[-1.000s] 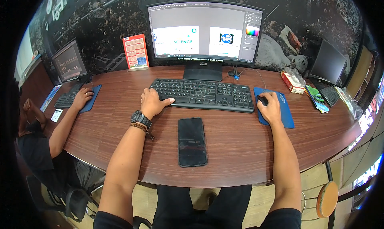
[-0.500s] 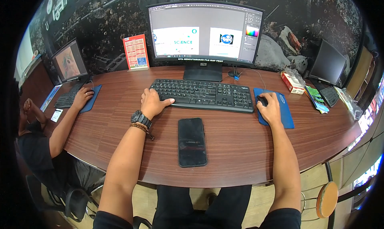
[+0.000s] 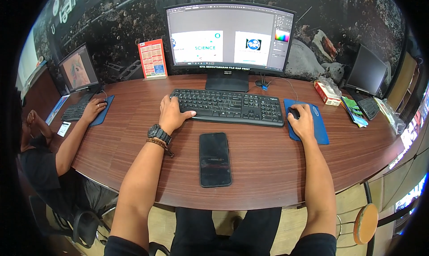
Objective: The user is using a computer to design a science-themed poster or digital asset in a graphic design software.
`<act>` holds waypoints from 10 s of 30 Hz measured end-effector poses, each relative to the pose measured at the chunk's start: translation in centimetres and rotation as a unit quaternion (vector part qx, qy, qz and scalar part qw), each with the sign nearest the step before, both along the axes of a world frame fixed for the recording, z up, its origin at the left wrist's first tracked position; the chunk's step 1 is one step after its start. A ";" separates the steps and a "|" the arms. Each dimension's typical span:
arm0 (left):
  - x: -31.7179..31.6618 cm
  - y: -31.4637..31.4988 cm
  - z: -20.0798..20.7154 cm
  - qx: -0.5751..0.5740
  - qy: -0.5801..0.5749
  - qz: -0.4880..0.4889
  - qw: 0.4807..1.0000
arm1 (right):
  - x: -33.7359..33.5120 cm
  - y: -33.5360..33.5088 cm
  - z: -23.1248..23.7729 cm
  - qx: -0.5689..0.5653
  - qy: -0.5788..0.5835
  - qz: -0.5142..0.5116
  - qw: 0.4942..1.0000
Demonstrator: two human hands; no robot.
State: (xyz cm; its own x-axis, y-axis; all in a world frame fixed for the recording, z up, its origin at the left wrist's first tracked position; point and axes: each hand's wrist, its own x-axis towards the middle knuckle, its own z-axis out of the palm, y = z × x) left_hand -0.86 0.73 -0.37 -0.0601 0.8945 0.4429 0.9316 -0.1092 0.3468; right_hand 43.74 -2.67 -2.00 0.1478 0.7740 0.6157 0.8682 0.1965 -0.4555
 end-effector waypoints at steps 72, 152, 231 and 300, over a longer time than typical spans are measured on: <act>-0.2 0.4 -0.2 -0.039 -0.001 -0.014 0.999 | 0.3 0.7 -0.6 0.008 -0.022 0.046 0.999; 0.6 -0.2 0.0 -0.068 -0.012 -0.023 0.997 | -0.1 0.0 0.2 -0.002 -0.012 0.046 0.999; 1.1 -0.5 0.1 -0.039 -0.018 -0.034 0.999 | -1.7 -0.7 1.6 -0.028 -0.088 0.013 0.996; 1.5 -0.1 0.0 0.016 -0.033 -0.075 0.997 | -0.1 -0.4 0.4 -0.004 -0.009 0.021 1.000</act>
State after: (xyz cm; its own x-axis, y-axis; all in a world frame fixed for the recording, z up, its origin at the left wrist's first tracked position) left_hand 0.68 0.61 -0.41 0.0442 0.8815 0.4701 0.8794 -0.2576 0.4005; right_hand 43.65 -3.09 -1.59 0.1038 0.7847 0.6111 0.8669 0.2298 -0.4423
